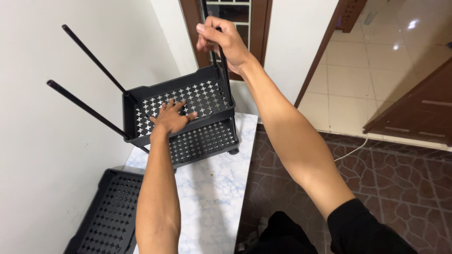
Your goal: The person assembles a black plastic rolling cart by inserting four vertical poles into the corner holes of two stacked trays and securing them. The person then lifts and repositions the partially assembled cart on the table to continue attaching the remaining pole.
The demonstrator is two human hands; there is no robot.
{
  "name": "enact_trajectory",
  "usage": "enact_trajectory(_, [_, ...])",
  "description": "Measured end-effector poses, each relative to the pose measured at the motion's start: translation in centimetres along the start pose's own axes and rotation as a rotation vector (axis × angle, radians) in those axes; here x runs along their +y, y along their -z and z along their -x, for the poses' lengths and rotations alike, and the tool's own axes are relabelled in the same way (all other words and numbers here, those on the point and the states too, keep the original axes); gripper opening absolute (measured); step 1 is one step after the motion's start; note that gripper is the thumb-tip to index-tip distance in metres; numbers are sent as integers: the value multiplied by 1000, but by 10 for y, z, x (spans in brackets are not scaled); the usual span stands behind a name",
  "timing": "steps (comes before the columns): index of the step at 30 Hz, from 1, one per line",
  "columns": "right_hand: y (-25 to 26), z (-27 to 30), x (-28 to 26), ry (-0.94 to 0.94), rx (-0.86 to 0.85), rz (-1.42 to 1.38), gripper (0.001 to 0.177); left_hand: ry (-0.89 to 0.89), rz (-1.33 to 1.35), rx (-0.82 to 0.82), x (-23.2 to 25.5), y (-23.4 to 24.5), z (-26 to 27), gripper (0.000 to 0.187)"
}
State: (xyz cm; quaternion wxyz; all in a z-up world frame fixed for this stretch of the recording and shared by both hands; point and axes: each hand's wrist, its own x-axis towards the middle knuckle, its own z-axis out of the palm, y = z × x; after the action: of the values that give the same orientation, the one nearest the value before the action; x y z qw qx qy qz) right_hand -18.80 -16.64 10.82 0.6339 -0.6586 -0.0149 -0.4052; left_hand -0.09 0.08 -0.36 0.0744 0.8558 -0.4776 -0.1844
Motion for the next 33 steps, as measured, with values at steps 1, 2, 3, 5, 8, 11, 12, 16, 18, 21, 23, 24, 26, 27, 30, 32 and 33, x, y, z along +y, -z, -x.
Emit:
enact_trajectory(1, [-1,0,-1,-27,-30,-10,44,-4,-9,-3,-1,1,1,84])
enact_trajectory(2, [-2,-2,-3,-91,-45,14,50,-12,-17,0,-1,5,1,84])
enact_trajectory(3, [-4,-5,-4,-154,-64,32,57,4,-17,2,-1,9,0,84])
enact_trajectory(5, [-10,-2,0,-140,116,43,54,24,-12,-13,1,9,-1,84])
enact_trajectory(8, [-32,-6,17,106,577,529,55,19,10,-2,3,3,-1,86])
enact_trajectory(11, [-46,-10,21,255,806,756,56,33,8,1,6,6,-1,82])
enact_trajectory(12, [-50,-7,21,256,833,749,56,28,10,5,5,6,1,83])
enact_trajectory(16, [-25,2,0,15,373,325,54,22,0,-1,5,7,-1,83])
enact_trajectory(18, [-5,9,-8,-140,19,-144,41,28,-3,-11,5,4,-3,84])
enact_trajectory(21, [5,14,-4,-209,-170,34,34,37,4,-3,5,5,-8,84])
enact_trajectory(23, [0,18,7,-289,-160,-25,50,46,-3,0,5,4,-8,84])
enact_trajectory(24, [-4,21,14,-331,-152,-59,58,45,-6,1,4,3,-8,84])
enact_trajectory(26, [-17,26,26,-228,130,14,58,38,-8,6,3,4,-10,83])
enact_trajectory(27, [-24,27,32,-176,270,54,58,38,-10,16,3,5,-12,83])
enact_trajectory(30, [-46,33,48,99,747,655,53,25,-22,23,4,0,-13,84])
enact_trajectory(32, [-48,32,51,88,766,651,52,13,-24,42,3,-2,-13,84])
enact_trajectory(33, [-48,32,52,81,773,647,51,20,-16,38,2,-3,-12,84])
